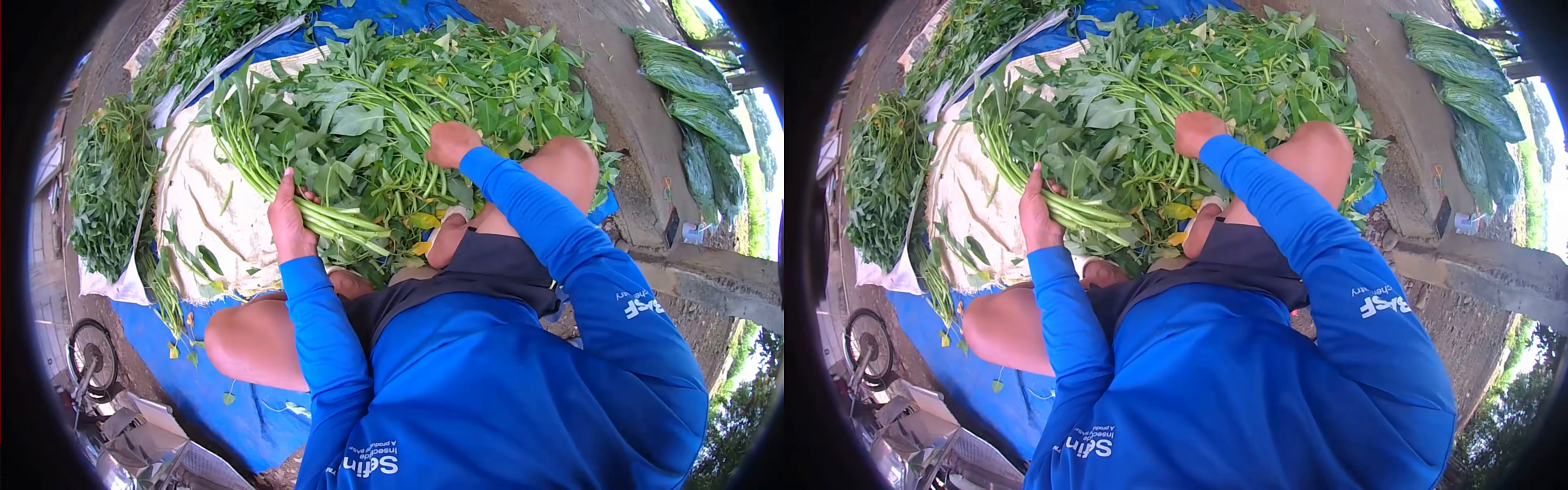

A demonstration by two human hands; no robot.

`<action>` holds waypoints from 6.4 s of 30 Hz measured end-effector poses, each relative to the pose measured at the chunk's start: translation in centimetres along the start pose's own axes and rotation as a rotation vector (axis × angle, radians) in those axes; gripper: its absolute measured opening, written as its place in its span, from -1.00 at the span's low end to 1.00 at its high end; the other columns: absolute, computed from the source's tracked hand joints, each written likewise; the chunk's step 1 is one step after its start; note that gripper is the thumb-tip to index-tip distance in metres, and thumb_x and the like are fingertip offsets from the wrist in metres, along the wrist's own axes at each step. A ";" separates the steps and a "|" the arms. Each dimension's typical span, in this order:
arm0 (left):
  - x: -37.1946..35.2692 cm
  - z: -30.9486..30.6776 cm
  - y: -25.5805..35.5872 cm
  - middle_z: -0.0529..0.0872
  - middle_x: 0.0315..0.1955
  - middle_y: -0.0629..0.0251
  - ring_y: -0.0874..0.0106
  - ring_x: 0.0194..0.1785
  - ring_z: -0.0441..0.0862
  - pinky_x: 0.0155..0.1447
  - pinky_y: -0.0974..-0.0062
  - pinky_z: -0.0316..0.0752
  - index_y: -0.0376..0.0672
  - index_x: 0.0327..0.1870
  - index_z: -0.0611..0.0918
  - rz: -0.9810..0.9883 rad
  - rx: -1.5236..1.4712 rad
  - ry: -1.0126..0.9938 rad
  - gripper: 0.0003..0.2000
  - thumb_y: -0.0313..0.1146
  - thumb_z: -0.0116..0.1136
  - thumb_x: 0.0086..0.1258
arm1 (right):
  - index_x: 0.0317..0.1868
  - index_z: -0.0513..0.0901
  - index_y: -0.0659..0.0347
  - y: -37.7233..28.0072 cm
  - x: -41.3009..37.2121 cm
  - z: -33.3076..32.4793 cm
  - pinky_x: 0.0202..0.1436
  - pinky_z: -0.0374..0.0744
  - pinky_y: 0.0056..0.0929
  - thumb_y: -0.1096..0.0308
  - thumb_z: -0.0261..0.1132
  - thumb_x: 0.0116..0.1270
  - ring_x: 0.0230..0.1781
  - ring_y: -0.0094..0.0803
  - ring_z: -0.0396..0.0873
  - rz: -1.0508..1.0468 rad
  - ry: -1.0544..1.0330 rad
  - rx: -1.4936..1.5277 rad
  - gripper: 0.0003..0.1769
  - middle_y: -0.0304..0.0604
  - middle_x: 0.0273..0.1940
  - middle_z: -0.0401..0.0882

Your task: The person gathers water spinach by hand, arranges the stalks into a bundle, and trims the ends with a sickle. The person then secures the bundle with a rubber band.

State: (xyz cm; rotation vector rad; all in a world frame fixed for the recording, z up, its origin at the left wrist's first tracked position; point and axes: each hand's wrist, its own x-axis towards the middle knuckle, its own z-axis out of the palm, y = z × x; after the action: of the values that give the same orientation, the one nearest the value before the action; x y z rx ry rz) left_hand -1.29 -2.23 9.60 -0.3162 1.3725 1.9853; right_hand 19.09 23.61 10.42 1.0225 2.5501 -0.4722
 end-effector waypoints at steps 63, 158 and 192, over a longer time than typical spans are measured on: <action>-1.4 0.2 -2.8 0.80 -0.24 0.27 0.44 -0.31 0.71 -0.20 0.41 0.62 -0.30 0.02 0.72 0.137 0.104 -0.041 -0.75 -0.47 0.44 0.37 | 0.03 0.76 0.33 -2.8 1.0 6.1 0.18 0.67 -0.06 0.22 0.46 0.38 0.04 0.14 0.76 0.153 0.419 0.562 -0.64 0.24 0.03 0.77; -2.3 -0.2 2.5 0.85 0.11 0.03 0.15 0.09 0.86 0.20 0.12 0.81 -0.32 0.33 0.64 -0.066 -0.213 -0.352 -0.60 -0.31 0.27 0.57 | -0.05 0.83 0.31 -10.1 -14.9 -3.9 -0.08 0.61 -0.13 0.30 0.46 0.46 -0.24 -0.08 0.66 -0.548 0.158 0.647 -0.77 -0.02 -0.21 0.69; -1.7 0.4 1.8 0.73 -0.37 0.34 0.45 -0.39 0.69 -0.29 0.47 0.67 -0.19 -0.08 0.70 0.094 -0.024 -0.048 -0.81 -0.29 0.43 0.48 | -0.19 0.65 0.18 -5.2 -10.7 -4.3 -0.06 0.65 -0.07 0.32 0.41 0.44 -0.08 -0.06 0.65 -0.837 0.333 0.267 -0.86 -0.10 -0.19 0.64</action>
State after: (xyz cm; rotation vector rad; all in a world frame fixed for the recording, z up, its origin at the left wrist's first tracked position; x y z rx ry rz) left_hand -1.13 -2.94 11.97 -0.2172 1.3563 2.0741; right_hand 21.80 15.52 19.76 0.0278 3.2114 -0.9334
